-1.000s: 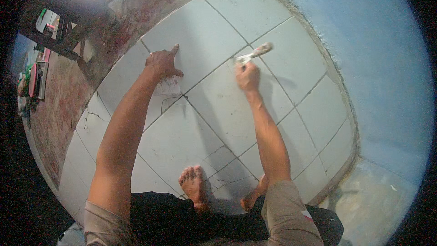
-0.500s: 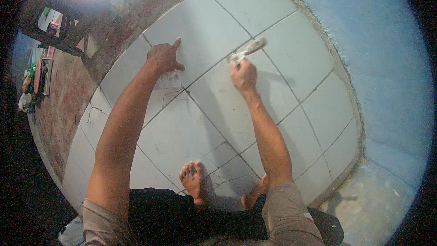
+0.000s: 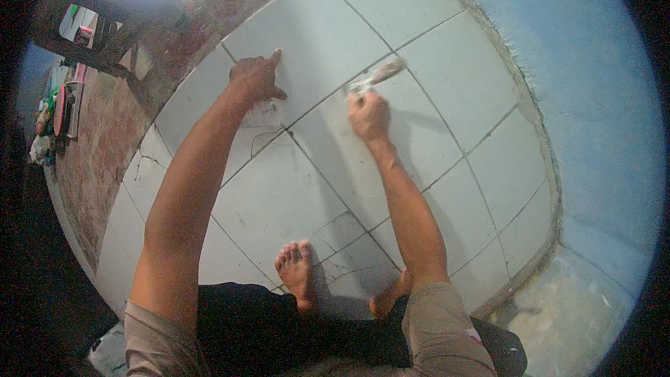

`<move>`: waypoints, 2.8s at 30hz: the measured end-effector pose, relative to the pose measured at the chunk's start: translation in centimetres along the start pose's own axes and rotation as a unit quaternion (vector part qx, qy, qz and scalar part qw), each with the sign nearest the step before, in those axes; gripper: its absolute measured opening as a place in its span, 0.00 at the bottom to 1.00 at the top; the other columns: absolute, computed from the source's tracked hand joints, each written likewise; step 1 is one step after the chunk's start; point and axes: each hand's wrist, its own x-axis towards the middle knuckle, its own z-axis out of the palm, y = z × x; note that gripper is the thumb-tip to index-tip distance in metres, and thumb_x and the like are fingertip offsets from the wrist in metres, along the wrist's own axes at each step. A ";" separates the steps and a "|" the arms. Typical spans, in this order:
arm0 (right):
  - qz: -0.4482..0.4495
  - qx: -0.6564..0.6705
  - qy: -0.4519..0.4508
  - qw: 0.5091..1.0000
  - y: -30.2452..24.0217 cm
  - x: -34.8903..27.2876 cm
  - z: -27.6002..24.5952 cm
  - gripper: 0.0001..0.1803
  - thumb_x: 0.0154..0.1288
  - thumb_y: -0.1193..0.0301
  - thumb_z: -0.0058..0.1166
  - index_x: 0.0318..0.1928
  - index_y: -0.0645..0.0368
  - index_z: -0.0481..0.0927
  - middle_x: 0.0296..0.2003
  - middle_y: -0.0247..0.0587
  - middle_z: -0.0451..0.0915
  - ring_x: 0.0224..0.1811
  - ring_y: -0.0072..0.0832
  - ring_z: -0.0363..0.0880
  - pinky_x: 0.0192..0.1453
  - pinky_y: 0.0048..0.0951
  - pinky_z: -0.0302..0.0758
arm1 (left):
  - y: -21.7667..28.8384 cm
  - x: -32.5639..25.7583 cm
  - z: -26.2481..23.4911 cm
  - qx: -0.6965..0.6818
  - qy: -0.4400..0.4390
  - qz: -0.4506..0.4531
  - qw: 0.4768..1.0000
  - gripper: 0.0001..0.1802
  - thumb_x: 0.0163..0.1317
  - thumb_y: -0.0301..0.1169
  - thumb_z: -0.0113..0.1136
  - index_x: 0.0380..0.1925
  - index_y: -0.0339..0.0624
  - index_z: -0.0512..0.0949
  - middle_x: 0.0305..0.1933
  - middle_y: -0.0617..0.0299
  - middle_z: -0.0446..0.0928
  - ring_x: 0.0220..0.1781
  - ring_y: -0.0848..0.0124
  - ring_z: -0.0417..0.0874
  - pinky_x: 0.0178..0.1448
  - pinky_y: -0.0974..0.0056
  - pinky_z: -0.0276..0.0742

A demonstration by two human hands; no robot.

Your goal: The person applies grout to the gaps between floor tiles using a grout float and a smaller tool. They spread the material into the joints and smooth the surface while sitting on the floor.

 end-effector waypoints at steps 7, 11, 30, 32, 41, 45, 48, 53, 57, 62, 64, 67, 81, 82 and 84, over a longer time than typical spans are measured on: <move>0.026 -0.004 -0.043 0.999 -0.7 -0.7 0.6 0.15 0.66 0.65 0.57 0.27 0.65 0.79 0.24 0.52 0.81 0.26 0.43 0.83 0.34 0.46 0.77 | -0.2 0.2 0.2 -0.012 -0.013 0.002 1.000 0.62 0.48 0.58 0.78 0.79 0.56 0.54 0.57 0.52 0.83 0.59 0.50 0.83 0.62 0.46 0.81; -0.008 -0.006 -0.050 0.999 -0.9 -1.0 1.0 0.18 0.67 0.65 0.56 0.23 0.64 0.75 0.18 0.49 0.76 0.22 0.40 0.79 0.32 0.45 0.76 | -0.3 0.2 0.2 -0.017 -0.014 0.006 1.000 0.62 0.48 0.57 0.78 0.79 0.56 0.54 0.56 0.53 0.83 0.58 0.50 0.83 0.61 0.46 0.81; -0.016 -0.014 -0.069 0.997 -3.8 -5.6 4.0 0.11 0.66 0.70 0.60 0.31 0.67 0.80 0.29 0.54 0.81 0.30 0.52 0.82 0.35 0.47 0.76 | -0.1 -0.3 -0.3 -0.035 -0.037 -0.014 0.999 0.63 0.47 0.60 0.77 0.80 0.61 0.52 0.62 0.53 0.80 0.64 0.50 0.80 0.64 0.46 0.79; -0.058 -0.033 -0.067 0.996 -3.6 -5.5 4.5 0.10 0.66 0.70 0.60 0.34 0.67 0.80 0.28 0.54 0.80 0.29 0.51 0.82 0.34 0.47 0.77 | -0.2 -0.1 -0.3 -0.033 -0.045 -0.014 0.998 0.63 0.47 0.61 0.77 0.80 0.61 0.51 0.62 0.53 0.80 0.64 0.50 0.80 0.64 0.46 0.79; -0.002 0.012 -0.081 0.997 -4.7 -6.3 4.8 0.11 0.64 0.69 0.61 0.33 0.66 0.79 0.31 0.58 0.80 0.33 0.55 0.80 0.38 0.51 0.75 | -0.8 0.1 0.7 -0.048 -0.021 -0.013 0.999 0.64 0.46 0.62 0.76 0.80 0.64 0.50 0.60 0.54 0.81 0.63 0.51 0.81 0.66 0.45 0.78; -0.033 -0.009 -0.086 0.996 -3.9 -7.4 5.2 0.11 0.66 0.68 0.59 0.34 0.66 0.79 0.28 0.57 0.79 0.32 0.54 0.80 0.37 0.50 0.75 | -0.5 -0.4 0.5 -0.051 -0.001 -0.009 0.999 0.63 0.46 0.61 0.77 0.80 0.64 0.52 0.60 0.53 0.81 0.63 0.50 0.81 0.66 0.45 0.77; -0.002 0.045 -0.058 0.997 -5.3 -5.7 4.1 0.11 0.66 0.68 0.59 0.34 0.64 0.79 0.27 0.56 0.77 0.31 0.52 0.80 0.38 0.49 0.75 | -1.2 -0.3 1.0 -0.044 -0.005 -0.021 0.999 0.63 0.45 0.61 0.78 0.79 0.64 0.53 0.60 0.52 0.81 0.64 0.49 0.81 0.67 0.44 0.76; -0.014 -0.021 -0.095 0.995 -4.8 -7.8 5.0 0.12 0.67 0.68 0.59 0.32 0.65 0.77 0.28 0.55 0.79 0.30 0.51 0.80 0.35 0.48 0.74 | -1.1 0.2 0.9 -0.070 -0.018 -0.004 0.997 0.65 0.44 0.61 0.78 0.80 0.66 0.51 0.62 0.49 0.79 0.65 0.46 0.79 0.68 0.42 0.74; 0.064 0.017 -0.131 0.989 -5.2 -6.1 3.5 0.13 0.67 0.68 0.60 0.31 0.66 0.76 0.28 0.57 0.79 0.31 0.52 0.80 0.37 0.48 0.75 | -0.8 -0.7 0.3 -0.058 -0.019 -0.030 0.998 0.66 0.43 0.61 0.79 0.80 0.66 0.50 0.63 0.49 0.78 0.67 0.47 0.78 0.68 0.42 0.74; -0.054 0.036 -0.085 0.994 -5.3 -7.9 4.1 0.13 0.66 0.68 0.61 0.30 0.65 0.77 0.23 0.54 0.78 0.25 0.48 0.77 0.31 0.45 0.73 | -0.8 -0.2 0.5 -0.059 -0.024 -0.013 0.998 0.66 0.44 0.60 0.79 0.80 0.65 0.50 0.64 0.48 0.78 0.67 0.47 0.77 0.68 0.42 0.74; 0.001 0.059 -0.082 0.995 -3.5 -5.9 3.1 0.15 0.67 0.67 0.62 0.28 0.64 0.76 0.22 0.47 0.77 0.23 0.36 0.75 0.29 0.41 0.72 | -0.8 -0.2 0.4 -0.066 -0.029 -0.022 0.997 0.66 0.44 0.60 0.79 0.80 0.64 0.51 0.63 0.48 0.79 0.67 0.47 0.78 0.68 0.42 0.74; 0.016 0.062 0.013 0.998 1.4 -1.0 -1.6 0.15 0.68 0.66 0.62 0.27 0.60 0.75 0.19 0.32 0.73 0.21 0.21 0.66 0.25 0.31 0.67 | -1.4 -0.6 0.8 -0.070 -0.034 -0.037 0.996 0.65 0.44 0.59 0.79 0.80 0.64 0.51 0.63 0.49 0.79 0.66 0.47 0.79 0.68 0.42 0.74; 0.043 0.023 -0.018 0.999 9.2 8.0 -9.3 0.14 0.69 0.63 0.60 0.32 0.61 0.78 0.21 0.39 0.82 0.22 0.25 0.81 0.29 0.32 0.79 | 0.5 -0.4 -0.4 -0.028 -0.037 -0.052 0.998 0.64 0.45 0.59 0.79 0.79 0.69 0.51 0.62 0.56 0.81 0.66 0.53 0.79 0.69 0.47 0.76; 0.036 0.008 -0.027 0.999 9.2 8.1 -9.0 0.14 0.69 0.63 0.60 0.31 0.61 0.78 0.21 0.39 0.82 0.22 0.25 0.81 0.29 0.32 0.79 | 0.2 -0.3 -0.1 -0.027 -0.027 -0.048 0.998 0.64 0.45 0.59 0.79 0.79 0.69 0.51 0.61 0.56 0.81 0.66 0.53 0.79 0.69 0.47 0.76; 0.022 0.005 -0.035 0.999 9.4 8.1 -8.9 0.14 0.70 0.64 0.59 0.31 0.60 0.77 0.21 0.37 0.79 0.22 0.25 0.78 0.29 0.33 0.76 | -0.5 -0.2 0.4 -0.026 -0.007 -0.039 0.999 0.64 0.45 0.58 0.79 0.79 0.69 0.51 0.61 0.56 0.81 0.66 0.53 0.79 0.69 0.47 0.76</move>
